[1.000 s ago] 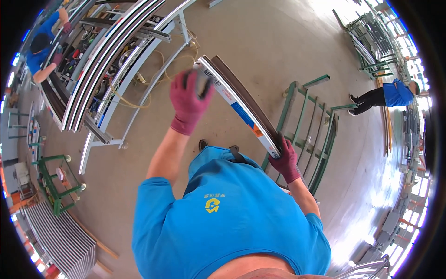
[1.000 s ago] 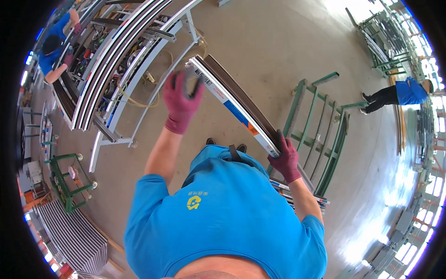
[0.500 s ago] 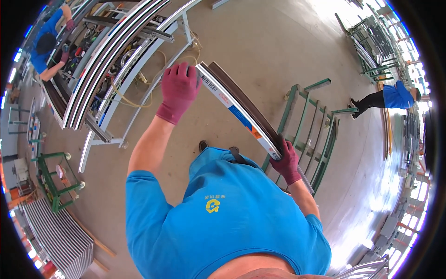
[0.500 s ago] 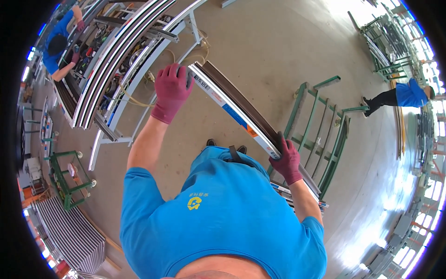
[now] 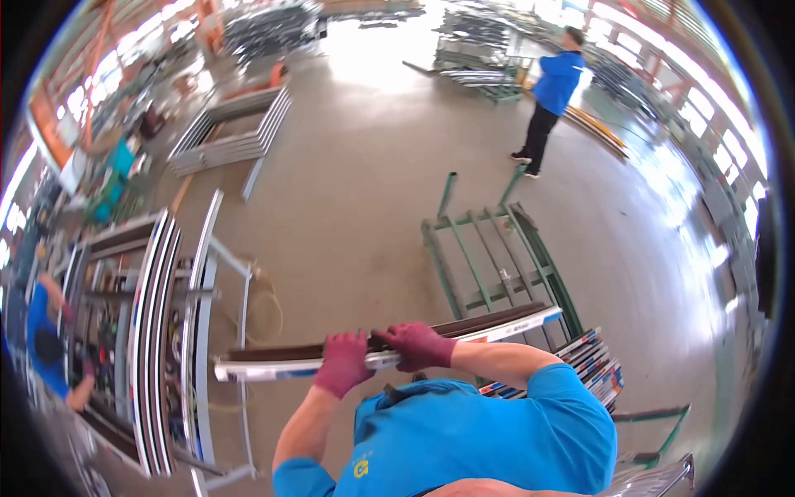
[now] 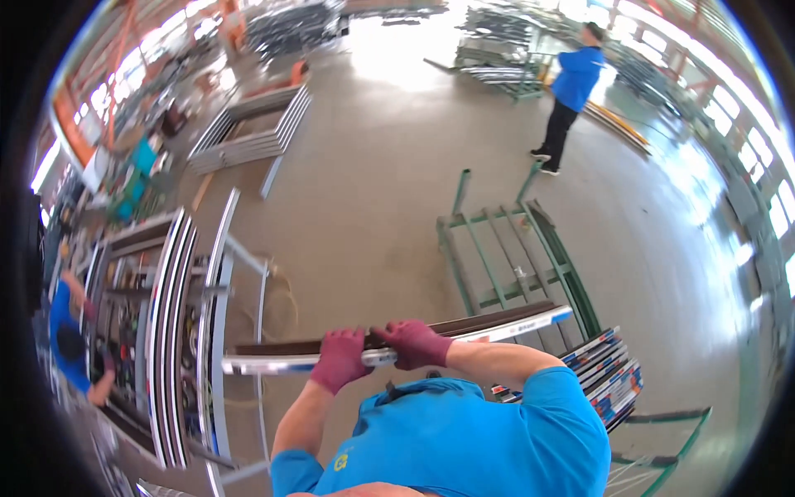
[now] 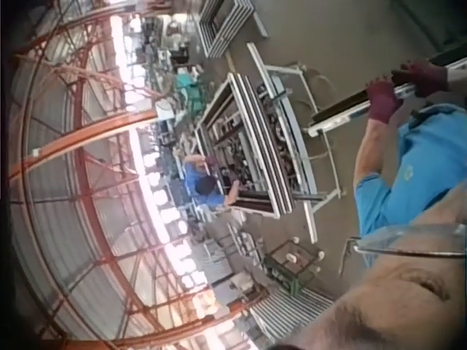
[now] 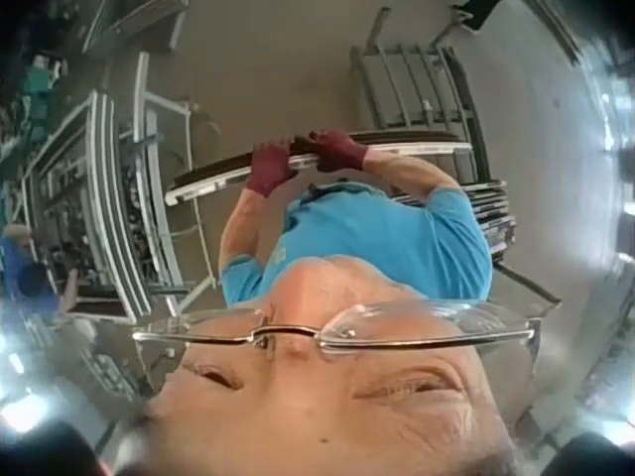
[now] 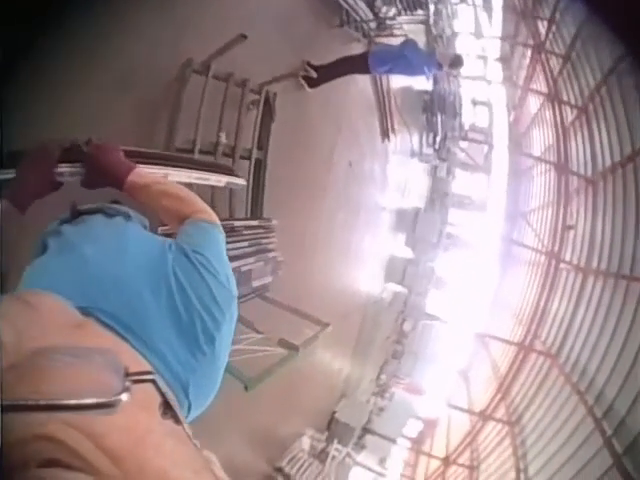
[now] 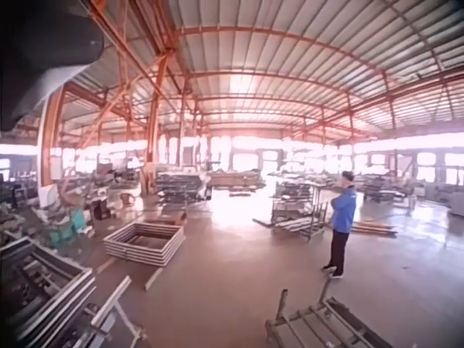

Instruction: Assembling metal window frames by installing gaskets and drilling frame segments.

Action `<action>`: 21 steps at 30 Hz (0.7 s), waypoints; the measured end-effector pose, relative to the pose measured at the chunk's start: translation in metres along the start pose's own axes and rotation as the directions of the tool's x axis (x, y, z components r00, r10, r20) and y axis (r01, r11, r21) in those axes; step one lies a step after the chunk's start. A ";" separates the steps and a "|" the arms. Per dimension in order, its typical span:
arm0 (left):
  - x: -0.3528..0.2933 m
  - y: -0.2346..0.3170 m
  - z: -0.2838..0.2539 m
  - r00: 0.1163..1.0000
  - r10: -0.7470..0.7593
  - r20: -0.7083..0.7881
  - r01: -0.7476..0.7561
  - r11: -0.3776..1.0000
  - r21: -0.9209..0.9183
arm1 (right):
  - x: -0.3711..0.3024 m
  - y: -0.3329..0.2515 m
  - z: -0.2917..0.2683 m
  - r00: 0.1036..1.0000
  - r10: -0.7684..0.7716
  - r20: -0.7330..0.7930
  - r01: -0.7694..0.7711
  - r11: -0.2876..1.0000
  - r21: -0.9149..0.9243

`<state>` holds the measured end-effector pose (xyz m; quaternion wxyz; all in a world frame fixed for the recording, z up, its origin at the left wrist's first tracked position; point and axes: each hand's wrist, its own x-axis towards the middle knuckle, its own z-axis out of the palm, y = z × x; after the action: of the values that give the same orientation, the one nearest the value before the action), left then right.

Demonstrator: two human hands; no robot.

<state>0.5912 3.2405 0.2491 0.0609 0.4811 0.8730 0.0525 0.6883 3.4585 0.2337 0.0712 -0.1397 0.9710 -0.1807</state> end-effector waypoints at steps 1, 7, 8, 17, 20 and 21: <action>-0.003 -0.010 0.002 0.997 -0.029 0.075 0.035 0.995 -0.090 | -0.004 -0.002 -0.004 0.999 0.032 -0.038 -0.033 0.999 -0.011; -0.084 -0.054 0.002 0.979 -0.070 -0.192 0.057 0.996 -0.075 | -0.063 0.024 -0.058 0.998 0.063 0.026 -0.053 0.962 -0.267; -0.093 -0.064 0.008 0.973 -0.125 -0.196 0.103 0.988 -0.115 | -0.069 0.037 -0.061 0.996 0.092 -0.004 -0.090 0.959 -0.270; -0.010 0.029 0.080 0.874 -0.263 -0.409 0.226 0.965 -0.135 | 0.022 0.001 -0.034 0.956 -0.288 -0.053 0.245 0.886 -0.394; -0.029 0.010 0.091 0.918 -0.256 -0.303 0.197 0.957 -0.212 | 0.037 0.005 -0.034 0.923 -0.381 -0.059 0.323 0.847 -0.423; -0.041 0.007 0.093 0.913 -0.291 -0.285 0.232 0.947 -0.224 | 0.040 0.000 -0.048 0.939 -0.342 0.025 0.329 0.879 -0.344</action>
<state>0.6336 3.2125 0.1612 -0.0278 0.3372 0.9194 0.2007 0.6411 3.4627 0.2747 -0.0045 -0.3127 0.9496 -0.0207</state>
